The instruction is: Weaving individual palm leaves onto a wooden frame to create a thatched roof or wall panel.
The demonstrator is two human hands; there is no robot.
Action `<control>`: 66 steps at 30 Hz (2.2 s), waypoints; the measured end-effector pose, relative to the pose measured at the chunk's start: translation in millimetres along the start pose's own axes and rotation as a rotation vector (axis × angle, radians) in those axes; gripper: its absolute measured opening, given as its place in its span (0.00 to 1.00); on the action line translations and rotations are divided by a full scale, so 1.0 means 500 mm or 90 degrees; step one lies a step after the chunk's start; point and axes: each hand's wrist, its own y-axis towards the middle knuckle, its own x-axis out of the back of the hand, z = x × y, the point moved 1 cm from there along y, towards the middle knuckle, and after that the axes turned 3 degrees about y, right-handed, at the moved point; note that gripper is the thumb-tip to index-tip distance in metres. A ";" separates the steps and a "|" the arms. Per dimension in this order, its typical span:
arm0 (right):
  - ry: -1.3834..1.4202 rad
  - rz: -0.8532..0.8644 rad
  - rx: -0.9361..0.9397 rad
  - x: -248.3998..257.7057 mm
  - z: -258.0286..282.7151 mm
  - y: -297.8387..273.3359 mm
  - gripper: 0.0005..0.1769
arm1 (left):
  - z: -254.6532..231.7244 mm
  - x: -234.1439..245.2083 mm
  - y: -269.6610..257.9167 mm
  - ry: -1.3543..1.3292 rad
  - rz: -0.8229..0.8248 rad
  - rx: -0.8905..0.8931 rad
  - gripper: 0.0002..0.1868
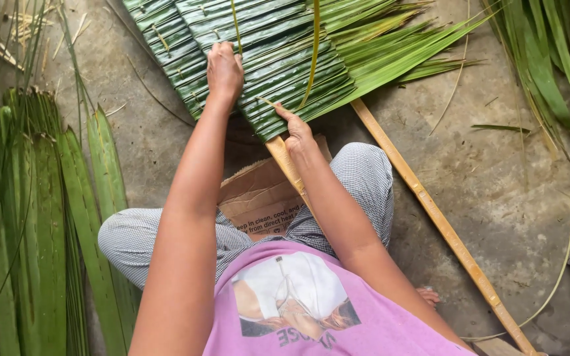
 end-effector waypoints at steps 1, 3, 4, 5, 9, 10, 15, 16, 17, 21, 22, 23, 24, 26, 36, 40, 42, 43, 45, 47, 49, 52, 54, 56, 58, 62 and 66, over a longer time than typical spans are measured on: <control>0.003 -0.002 0.004 -0.002 0.000 -0.001 0.15 | 0.012 -0.017 0.020 -0.003 0.003 -0.004 0.10; -0.009 -0.016 0.021 -0.001 -0.001 -0.003 0.13 | 0.039 -0.056 0.054 0.070 0.074 0.033 0.03; -0.006 -0.020 0.023 0.001 0.001 0.000 0.13 | 0.035 -0.054 0.059 0.068 0.078 0.031 0.03; -0.030 -0.018 0.024 0.002 0.000 0.005 0.13 | 0.035 -0.050 0.064 0.057 0.082 0.042 0.02; -0.049 -0.036 0.030 -0.002 0.000 -0.003 0.12 | 0.046 -0.065 0.075 0.084 0.066 -0.028 0.03; -0.047 -0.039 0.028 0.000 -0.003 0.000 0.12 | 0.050 -0.069 0.079 0.085 0.069 -0.028 0.03; -0.042 -0.047 0.026 0.004 -0.005 0.010 0.19 | 0.034 -0.042 0.094 -0.018 0.086 -0.014 0.03; -0.044 -0.045 0.025 0.000 -0.002 -0.003 0.19 | 0.043 -0.047 0.098 -0.017 0.084 -0.013 0.03; -0.032 -0.025 0.018 -0.006 0.000 -0.016 0.17 | 0.053 -0.048 0.105 -0.104 0.025 -0.022 0.02; -0.052 -0.038 0.040 0.010 -0.003 0.012 0.18 | 0.027 0.023 0.093 -0.166 -0.055 -0.054 0.03; -0.052 -0.036 0.039 0.010 -0.005 0.013 0.18 | 0.007 0.054 0.058 -0.165 -0.056 -0.054 0.03; -0.043 -0.011 0.036 0.011 -0.005 0.016 0.16 | -0.017 0.081 0.023 -0.177 -0.004 -0.064 0.04; -0.034 0.015 0.032 0.012 -0.006 0.018 0.14 | -0.039 0.107 -0.011 -0.189 0.048 -0.075 0.06; -0.042 0.003 0.031 0.022 -0.008 0.037 0.13 | -0.054 0.118 -0.078 -0.204 0.083 -0.054 0.03; -0.007 -0.002 -0.062 0.038 -0.026 0.140 0.27 | -0.094 0.128 -0.151 -0.156 0.205 0.125 0.03; 0.015 0.014 -0.069 0.036 -0.031 0.117 0.26 | -0.093 0.114 -0.160 -0.134 0.210 0.141 0.03; 0.009 0.014 -0.083 -0.018 -0.014 0.000 0.23 | -0.095 0.108 -0.157 -0.122 0.232 0.156 0.03; 0.010 0.014 -0.083 0.018 -0.024 0.076 0.23 | -0.096 0.107 -0.159 -0.121 0.232 0.155 0.03; 0.011 0.019 -0.074 0.088 -0.043 0.229 0.29 | -0.100 0.106 -0.162 -0.101 0.210 0.122 0.02; 0.013 0.027 -0.079 0.075 -0.035 0.185 0.27 | -0.090 0.085 -0.152 -0.076 0.215 0.111 0.01; 0.014 0.034 -0.086 0.069 -0.032 0.160 0.25 | -0.085 0.066 -0.149 -0.052 0.220 0.101 0.01; 0.017 0.034 -0.084 0.057 -0.027 0.152 0.23 | -0.087 0.054 -0.145 -0.008 0.240 0.097 0.03; 0.017 0.015 -0.092 0.056 -0.024 0.146 0.22 | -0.092 0.052 -0.149 0.009 0.252 0.099 0.02; 0.035 0.012 -0.082 0.060 -0.031 0.159 0.22 | -0.089 0.042 -0.147 0.013 0.260 0.099 0.02; 0.052 0.009 -0.072 0.075 -0.038 0.178 0.22 | -0.081 0.027 -0.153 0.016 0.267 0.100 0.03; 0.018 0.055 -0.099 0.077 -0.023 0.201 0.20 | -0.074 0.040 -0.148 -0.085 0.231 0.076 0.02; -0.005 0.058 -0.122 0.078 -0.020 0.189 0.21 | -0.095 0.098 -0.166 -0.191 0.171 0.028 0.04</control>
